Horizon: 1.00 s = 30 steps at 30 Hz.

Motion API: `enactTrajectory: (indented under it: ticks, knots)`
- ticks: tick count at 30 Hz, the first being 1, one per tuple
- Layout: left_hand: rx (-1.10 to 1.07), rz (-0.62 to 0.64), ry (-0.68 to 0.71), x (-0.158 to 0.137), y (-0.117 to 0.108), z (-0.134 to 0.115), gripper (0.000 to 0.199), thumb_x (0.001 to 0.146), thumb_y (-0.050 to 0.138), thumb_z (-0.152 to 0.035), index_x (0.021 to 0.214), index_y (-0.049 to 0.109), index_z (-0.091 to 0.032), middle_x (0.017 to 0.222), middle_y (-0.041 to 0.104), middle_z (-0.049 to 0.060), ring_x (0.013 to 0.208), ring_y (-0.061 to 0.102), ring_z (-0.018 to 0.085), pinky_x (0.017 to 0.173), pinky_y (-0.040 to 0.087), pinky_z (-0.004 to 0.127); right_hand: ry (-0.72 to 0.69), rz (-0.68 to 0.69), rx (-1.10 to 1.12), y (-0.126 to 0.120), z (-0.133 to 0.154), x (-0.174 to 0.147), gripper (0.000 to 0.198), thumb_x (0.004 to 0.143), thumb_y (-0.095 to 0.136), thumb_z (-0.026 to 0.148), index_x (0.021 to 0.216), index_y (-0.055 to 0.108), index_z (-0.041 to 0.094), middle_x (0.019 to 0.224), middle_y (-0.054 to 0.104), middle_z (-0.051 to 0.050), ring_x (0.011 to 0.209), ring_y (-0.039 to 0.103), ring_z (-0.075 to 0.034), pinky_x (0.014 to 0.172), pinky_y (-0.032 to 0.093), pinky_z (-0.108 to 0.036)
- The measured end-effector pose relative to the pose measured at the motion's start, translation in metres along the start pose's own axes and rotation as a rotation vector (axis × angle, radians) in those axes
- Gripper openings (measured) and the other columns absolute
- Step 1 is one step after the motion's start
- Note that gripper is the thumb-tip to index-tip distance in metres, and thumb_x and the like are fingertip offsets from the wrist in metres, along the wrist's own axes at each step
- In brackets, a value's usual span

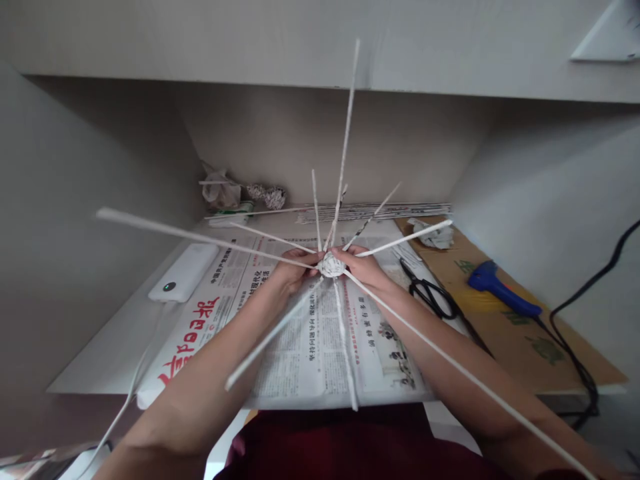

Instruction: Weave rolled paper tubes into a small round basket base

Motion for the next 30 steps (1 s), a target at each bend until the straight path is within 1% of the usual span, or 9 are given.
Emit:
enactTrajectory:
  ticks: [3, 6, 9, 11, 16, 18, 20, 24, 30]
  knots:
    - [0.048, -0.008, 0.038, -0.002, 0.001, 0.000, 0.023, 0.056, 0.088, -0.018, 0.073, 0.075, -0.010, 0.060, 0.067, 0.004, 0.046, 0.052, 0.009, 0.040, 0.036, 0.020, -0.014, -0.068, 0.004, -0.005, -0.002, 0.004, 0.043, 0.048, 0.089, 0.049, 0.064, 0.067, 0.016, 0.057, 0.065, -0.002, 0.053, 0.058, -0.015, 0.051, 0.045, -0.028]
    - [0.031, -0.018, 0.060, -0.002, 0.002, 0.000, 0.027, 0.051, 0.089, -0.019, 0.071, 0.074, -0.010, 0.062, 0.069, 0.005, 0.051, 0.058, 0.013, 0.048, 0.044, 0.024, -0.044, -0.095, -0.027, -0.009, -0.003, 0.005, 0.044, 0.049, 0.088, 0.050, 0.063, 0.066, 0.015, 0.060, 0.066, -0.003, 0.056, 0.059, -0.015, 0.055, 0.046, -0.029]
    - [-0.028, -0.033, 0.063, -0.002, 0.003, 0.001, 0.032, 0.044, 0.090, -0.018, 0.069, 0.071, -0.011, 0.064, 0.071, 0.006, 0.058, 0.064, 0.017, 0.057, 0.051, 0.028, -0.046, -0.128, -0.068, -0.011, -0.002, 0.004, 0.047, 0.054, 0.085, 0.056, 0.057, 0.061, 0.016, 0.056, 0.062, -0.001, 0.053, 0.056, -0.014, 0.053, 0.044, -0.029]
    - [-0.052, -0.044, 0.070, -0.002, 0.004, 0.001, 0.032, 0.043, 0.090, -0.018, 0.068, 0.070, -0.012, 0.063, 0.070, 0.005, 0.057, 0.064, 0.017, 0.057, 0.051, 0.028, -0.047, -0.142, -0.065, -0.011, 0.000, 0.003, 0.049, 0.053, 0.084, 0.058, 0.056, 0.059, 0.017, 0.055, 0.060, 0.000, 0.052, 0.054, -0.013, 0.053, 0.043, -0.029]
    - [-0.069, -0.040, 0.086, -0.006, 0.008, -0.002, 0.033, 0.044, 0.088, -0.015, 0.070, 0.069, -0.012, 0.064, 0.070, 0.004, 0.058, 0.064, 0.017, 0.059, 0.051, 0.028, -0.057, -0.162, -0.019, -0.008, 0.003, 0.001, 0.050, 0.045, 0.088, 0.055, 0.056, 0.058, 0.017, 0.056, 0.062, -0.001, 0.053, 0.056, -0.014, 0.054, 0.044, -0.029]
    - [-0.071, -0.054, 0.076, -0.008, 0.009, -0.003, 0.030, 0.046, 0.087, -0.014, 0.069, 0.068, -0.013, 0.062, 0.069, 0.003, 0.057, 0.063, 0.016, 0.059, 0.051, 0.029, -0.062, -0.179, -0.024, -0.008, 0.003, 0.001, 0.051, 0.042, 0.089, 0.055, 0.053, 0.056, 0.018, 0.054, 0.062, 0.000, 0.052, 0.056, -0.014, 0.054, 0.044, -0.029]
    - [-0.073, -0.081, 0.075, -0.008, 0.009, -0.004, 0.027, 0.048, 0.085, -0.013, 0.068, 0.067, -0.014, 0.060, 0.067, 0.002, 0.055, 0.062, 0.016, 0.058, 0.050, 0.029, -0.057, -0.164, -0.030, -0.007, 0.002, 0.002, 0.051, 0.041, 0.089, 0.055, 0.051, 0.054, 0.018, 0.052, 0.060, 0.000, 0.050, 0.055, -0.013, 0.053, 0.044, -0.029]
    - [-0.068, -0.112, 0.102, -0.008, 0.009, -0.003, 0.023, 0.050, 0.081, -0.013, 0.067, 0.067, -0.015, 0.059, 0.067, 0.002, 0.054, 0.061, 0.015, 0.055, 0.049, 0.028, -0.048, -0.117, -0.013, -0.006, -0.001, 0.003, 0.049, 0.044, 0.088, 0.055, 0.054, 0.059, 0.017, 0.055, 0.062, -0.001, 0.051, 0.056, -0.014, 0.054, 0.045, -0.030]
    - [-0.003, -0.058, 0.093, -0.005, 0.007, 0.002, 0.020, 0.048, 0.082, -0.017, 0.063, 0.069, -0.012, 0.057, 0.067, 0.004, 0.051, 0.060, 0.015, 0.052, 0.047, 0.027, -0.011, -0.177, -0.029, -0.009, -0.010, 0.004, 0.046, 0.051, 0.085, 0.054, 0.054, 0.059, 0.017, 0.055, 0.061, 0.000, 0.050, 0.054, -0.013, 0.053, 0.043, -0.029]
Point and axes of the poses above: each hand's wrist, its own x-axis towards the middle knuckle, its own y-axis out of the palm, z = x × y, the point moved 4 cm from there along x, towards the middle knuckle
